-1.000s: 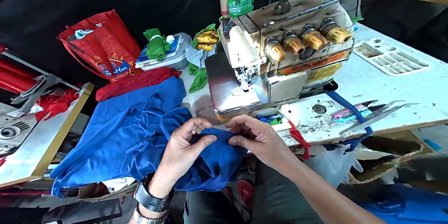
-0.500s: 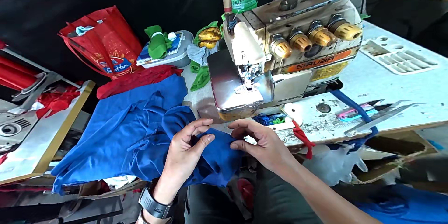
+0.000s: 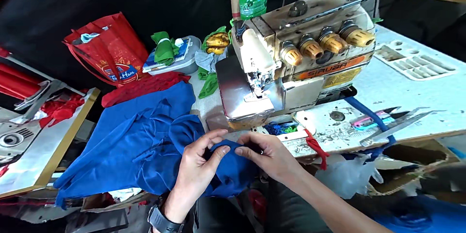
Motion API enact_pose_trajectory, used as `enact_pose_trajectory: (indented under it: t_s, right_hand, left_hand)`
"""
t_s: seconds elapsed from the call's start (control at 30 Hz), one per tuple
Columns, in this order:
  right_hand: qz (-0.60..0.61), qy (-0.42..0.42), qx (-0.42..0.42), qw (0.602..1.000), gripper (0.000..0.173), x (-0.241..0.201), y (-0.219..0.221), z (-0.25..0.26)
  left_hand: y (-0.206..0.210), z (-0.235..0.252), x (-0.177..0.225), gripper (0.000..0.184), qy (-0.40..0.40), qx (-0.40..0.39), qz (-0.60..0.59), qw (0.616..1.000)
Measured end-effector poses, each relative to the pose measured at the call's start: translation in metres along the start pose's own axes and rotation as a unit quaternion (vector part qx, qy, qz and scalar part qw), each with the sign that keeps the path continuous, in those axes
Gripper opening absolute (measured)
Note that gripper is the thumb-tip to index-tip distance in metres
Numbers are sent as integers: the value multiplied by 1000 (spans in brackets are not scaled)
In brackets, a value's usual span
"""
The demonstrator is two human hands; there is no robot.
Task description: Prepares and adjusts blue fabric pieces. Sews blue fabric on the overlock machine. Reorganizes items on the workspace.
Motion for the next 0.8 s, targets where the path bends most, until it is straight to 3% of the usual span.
enact_pose_trajectory:
  t_s: [0.13,0.3,0.43,0.6,0.8]
  right_hand:
    - [-22,-5,10,1000,16,-2,-3,-2]
    - [-34,-14,-1,999,18,1,-3,-3]
    - [-31,20,-32,999,17,5,-5,-4]
    - [-19,80,-15,996,13,9,-10,-5]
    - [9,103,9,995,10,8,-14,-6]
  left_hand:
    - [2,2,-7,23,-38,-39,47,997]
    - [0,6,-4,6,-84,-69,-9,994]
    - [-4,9,-5,5,-117,-78,-10,990]
    - [-8,11,-9,6,-131,-62,-13,989]
    - [-6,16,-6,7,-108,-48,3,993]
Point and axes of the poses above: each hand's wrist, its own z-axis towards the middle knuckle, its own y-axis out of the palm, x = y × z, the point moved 6 cm from there along z, towards the middle knuckle, and after that the axes turned 3 degrees about -y, right-handed, at the moved point
